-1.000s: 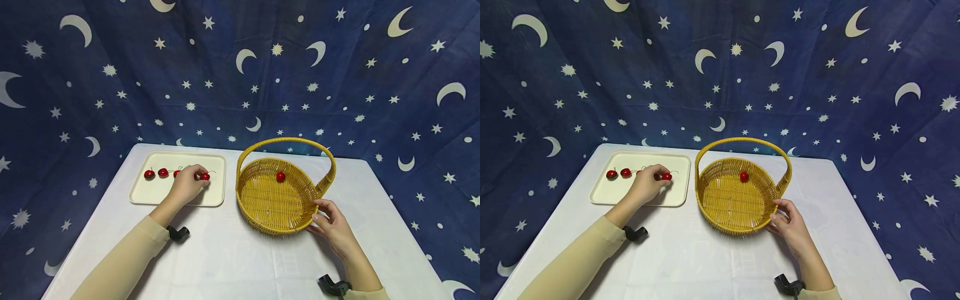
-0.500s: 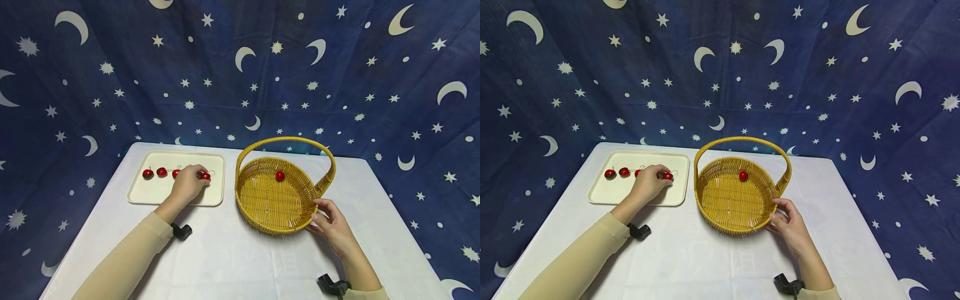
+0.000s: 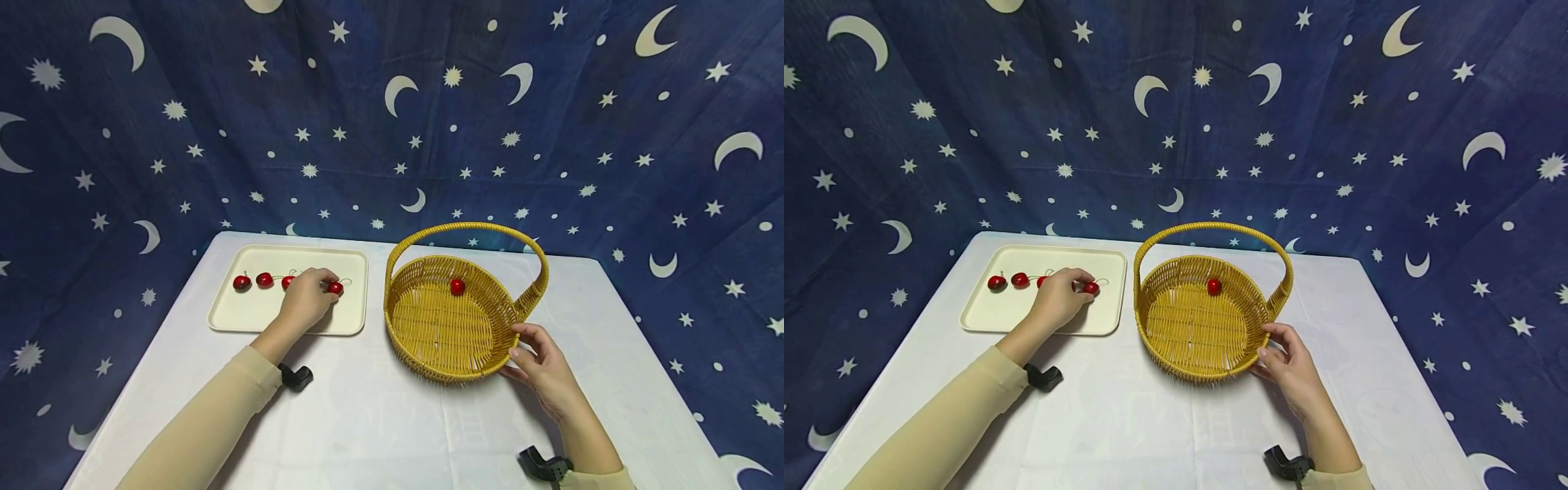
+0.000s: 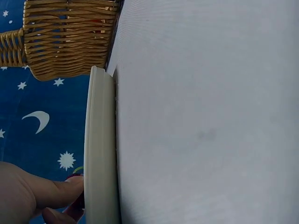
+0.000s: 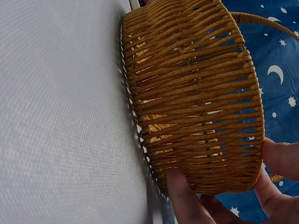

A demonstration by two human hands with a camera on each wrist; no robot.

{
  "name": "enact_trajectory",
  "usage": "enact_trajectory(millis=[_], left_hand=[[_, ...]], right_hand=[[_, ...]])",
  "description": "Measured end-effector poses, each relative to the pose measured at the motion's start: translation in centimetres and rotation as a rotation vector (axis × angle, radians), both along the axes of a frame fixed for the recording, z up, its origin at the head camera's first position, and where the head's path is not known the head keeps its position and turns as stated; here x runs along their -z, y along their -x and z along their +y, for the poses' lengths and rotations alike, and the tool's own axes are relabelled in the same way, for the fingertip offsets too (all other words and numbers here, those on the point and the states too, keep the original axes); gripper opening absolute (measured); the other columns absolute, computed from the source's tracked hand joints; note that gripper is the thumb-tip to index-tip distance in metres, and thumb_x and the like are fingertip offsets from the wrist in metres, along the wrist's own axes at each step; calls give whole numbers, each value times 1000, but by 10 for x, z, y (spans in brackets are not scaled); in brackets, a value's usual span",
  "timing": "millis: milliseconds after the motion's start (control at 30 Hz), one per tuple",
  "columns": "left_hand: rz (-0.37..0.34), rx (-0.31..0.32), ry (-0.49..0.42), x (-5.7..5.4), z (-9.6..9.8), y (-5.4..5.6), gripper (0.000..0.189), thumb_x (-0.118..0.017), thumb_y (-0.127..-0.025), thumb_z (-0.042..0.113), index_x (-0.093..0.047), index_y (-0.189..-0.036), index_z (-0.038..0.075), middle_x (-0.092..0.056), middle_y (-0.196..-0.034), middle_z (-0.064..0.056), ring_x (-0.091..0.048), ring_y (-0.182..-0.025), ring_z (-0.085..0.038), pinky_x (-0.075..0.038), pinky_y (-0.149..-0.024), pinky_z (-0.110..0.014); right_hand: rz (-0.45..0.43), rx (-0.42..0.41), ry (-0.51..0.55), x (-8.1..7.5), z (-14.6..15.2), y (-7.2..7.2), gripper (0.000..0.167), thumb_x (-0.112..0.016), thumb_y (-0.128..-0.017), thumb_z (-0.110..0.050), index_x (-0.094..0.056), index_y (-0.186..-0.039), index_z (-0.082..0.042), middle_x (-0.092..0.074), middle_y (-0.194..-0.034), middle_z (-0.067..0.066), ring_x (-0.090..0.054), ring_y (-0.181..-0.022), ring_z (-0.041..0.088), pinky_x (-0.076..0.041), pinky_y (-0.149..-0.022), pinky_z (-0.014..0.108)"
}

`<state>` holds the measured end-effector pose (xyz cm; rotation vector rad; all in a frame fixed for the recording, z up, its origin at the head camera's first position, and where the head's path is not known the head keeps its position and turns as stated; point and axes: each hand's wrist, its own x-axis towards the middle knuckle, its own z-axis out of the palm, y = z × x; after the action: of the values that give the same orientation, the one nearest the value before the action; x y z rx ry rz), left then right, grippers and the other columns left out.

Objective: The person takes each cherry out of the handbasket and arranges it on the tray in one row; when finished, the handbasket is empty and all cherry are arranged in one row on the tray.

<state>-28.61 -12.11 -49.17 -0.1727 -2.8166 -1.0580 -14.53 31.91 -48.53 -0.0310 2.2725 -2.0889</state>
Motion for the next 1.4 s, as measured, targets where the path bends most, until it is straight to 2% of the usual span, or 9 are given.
enact_trajectory(millis=[233, 433, 700, 767, 933, 1000, 1100, 1233, 1400], left_hand=[[3, -14, -7, -2, -1, 0, 36, -87, -87, 12, -77, -121, 9, -73, -119, -16, -72, -106, -34, -55, -92, -51], [35, 15, -47, -17, 1, -11, 37, -88, -87, 12, -77, -123, 10, -74, -122, -14, -71, -105, -35, -54, -92, -50], [25, 131, -269, -50, 25, -46, 35, -89, -87, 10, -76, -118, 18, -77, -114, -3, -58, -77, -23, -48, -71, -32], [6, 167, -305, -59, 34, -58, 32, -89, -87, 10, -76, -114, 20, -75, -96, -4, -55, -71, -20, -47, -63, -29], [-1, 275, -345, -76, 59, -80, 24, -89, -87, 9, -74, -102, 21, -63, -74, 0, -46, -56, -11, -40, -54, -26], [10, 329, -344, -80, 71, -84, 23, -88, -88, 9, -74, -102, 20, -69, -84, 3, -46, -57, -9, -41, -55, -25], [4, 404, -320, -86, 91, -83, 24, -87, -89, 10, -74, -107, 20, -74, -99, 5, -49, -60, -8, -45, -58, -25], [6, 485, -238, -97, 124, -70, 28, -88, -90, 15, -73, -114, 20, -75, -112, 6, -59, -75, -12, -52, -72, -27], [-22, 512, -148, -111, 161, -51, 33, -87, -92, 20, -72, -121, 18, -75, -120, 4, -68, -107, -13, -55, -98, -31]], right_hand=[[-3, 2, -8, 0, -1, 0, 46, -60, -108, -4, -36, -148, 6, -48, -140, 6, -69, -109, 7, -66, -87, 37], [-3, 2, -11, 0, 0, 1, 47, -59, -109, -4, -36, -148, 6, -46, -141, 7, -69, -110, 6, -66, -87, 36], [-5, 3, -14, 0, 0, 1, 47, -60, -108, -4, -36, -148, 6, -46, -141, 7, -69, -112, 6, -66, -87, 36], [-7, 4, -14, -1, -1, 1, 47, -59, -109, -4, -36, -148, 6, -46, -141, 8, -68, -111, 6, -66, -87, 36], [-4, 1, -14, -1, -1, 1, 47, -59, -109, -4, -35, -148, 6, -45, -143, 9, -68, -112, 6, -66, -88, 36], [-2, -2, -12, -1, -1, 1, 47, -59, -109, -4, -35, -148, 6, -45, -144, 9, -69, -113, 7, -66, -88, 36], [-1, -3, -10, -1, 0, 2, 47, -60, -109, -4, -35, -148, 6, -46, -143, 7, -69, -113, 7, -66, -88, 36], [5, 7, -10, 0, 2, 1, 46, -60, -109, -4, -37, -147, 5, -49, -140, 4, -69, -111, 7, -66, -87, 36], [16, 1, -1, 2, 1, -1, 45, -60, -108, -3, -38, -147, 6, -52, -139, 0, -69, -111, 7, -66, -86, 37]])
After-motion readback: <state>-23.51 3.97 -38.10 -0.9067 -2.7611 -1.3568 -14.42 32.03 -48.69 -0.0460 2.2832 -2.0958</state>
